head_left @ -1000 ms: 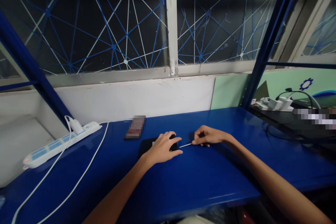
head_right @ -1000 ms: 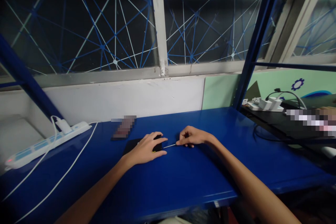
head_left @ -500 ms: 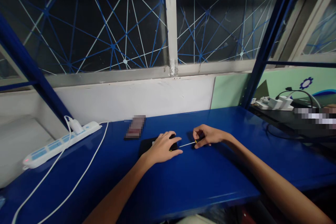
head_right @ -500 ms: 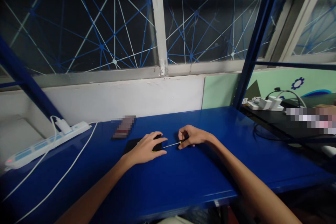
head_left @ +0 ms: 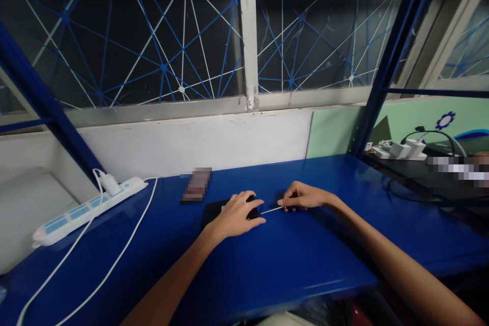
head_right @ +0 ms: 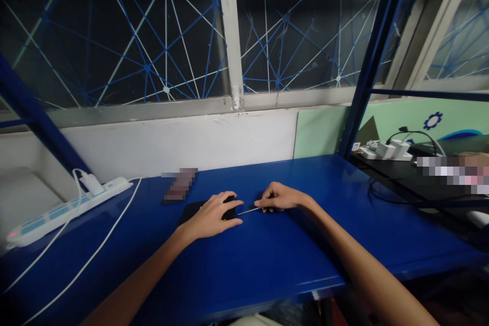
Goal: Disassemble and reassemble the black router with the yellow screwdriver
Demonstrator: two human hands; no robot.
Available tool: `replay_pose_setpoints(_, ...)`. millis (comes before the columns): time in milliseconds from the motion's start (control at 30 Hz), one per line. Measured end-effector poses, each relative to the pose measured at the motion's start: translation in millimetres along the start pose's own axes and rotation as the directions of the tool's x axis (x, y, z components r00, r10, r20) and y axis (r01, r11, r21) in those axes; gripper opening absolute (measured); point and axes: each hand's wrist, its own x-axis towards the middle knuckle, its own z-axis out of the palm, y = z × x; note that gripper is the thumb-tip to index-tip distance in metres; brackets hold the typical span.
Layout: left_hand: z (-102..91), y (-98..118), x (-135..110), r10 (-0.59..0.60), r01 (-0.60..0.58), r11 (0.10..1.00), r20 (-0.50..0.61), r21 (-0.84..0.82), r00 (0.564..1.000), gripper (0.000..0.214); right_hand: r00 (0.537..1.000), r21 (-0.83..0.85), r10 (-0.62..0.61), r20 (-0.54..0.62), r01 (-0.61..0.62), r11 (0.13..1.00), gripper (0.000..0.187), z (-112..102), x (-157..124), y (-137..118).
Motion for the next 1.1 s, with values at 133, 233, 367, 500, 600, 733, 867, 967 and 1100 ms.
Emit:
replay_pose_setpoints(133,-0.3,0.6,0.1,0.004,-0.004,1.0,-0.001,0.009,1.0,0.055,1.0,-0.015,-0.011,0.002,0.012,1.0,0.045,-1.2,-0.2,-1.1)
replay_pose_setpoints(233,-0.3,1.1,0.5,0.014,-0.014,1.0,-0.004,0.019,1.0,0.055,0.999,0.007,-0.021,-0.029,0.022,1.0,0.054,-1.7,0.1,-0.7)
replay_pose_setpoints(367,-1.1,1.6,0.7,0.015,-0.015,1.0,-0.006,0.023,1.0,0.054,0.998,0.062,-0.042,-0.049,0.045,0.997,0.042,-1.1,0.8,1.0)
replay_pose_setpoints(500,-1.8,1.4,0.3,0.013,-0.013,1.0,-0.001,0.014,1.0,0.054,1.0,0.107,-0.027,-0.006,0.027,0.994,0.037,-1.5,0.9,2.6)
replay_pose_setpoints(600,-0.6,0.4,0.0,0.007,-0.007,1.0,0.004,0.006,1.0,0.054,1.0,0.088,-0.024,0.006,0.023,0.996,0.039,-2.5,0.2,3.7)
replay_pose_setpoints(733,2.3,-1.9,0.1,0.013,-0.013,1.0,-0.004,0.002,1.0,0.054,0.999,0.021,-0.038,-0.003,0.038,0.999,0.044,-2.7,-1.2,2.8)
replay_pose_setpoints(867,1.9,-1.5,0.8,0.013,-0.013,1.0,-0.004,0.013,1.0,0.054,0.999,-0.022,-0.037,0.0,0.037,0.999,0.045,-1.9,-1.3,-0.4)
replay_pose_setpoints(967,-0.3,0.8,1.3,0.013,-0.013,1.0,0.006,0.016,1.0,0.054,0.996,-0.04,-0.082,-0.018,0.081,0.996,0.037,-1.3,-0.8,-2.2)
replay_pose_setpoints(1100,-1.4,2.1,1.0,0.008,-0.008,1.0,0.002,0.01,1.0,0.054,0.998,0.008,-0.045,-0.046,0.045,0.999,0.039,-0.8,-0.6,-2.5)
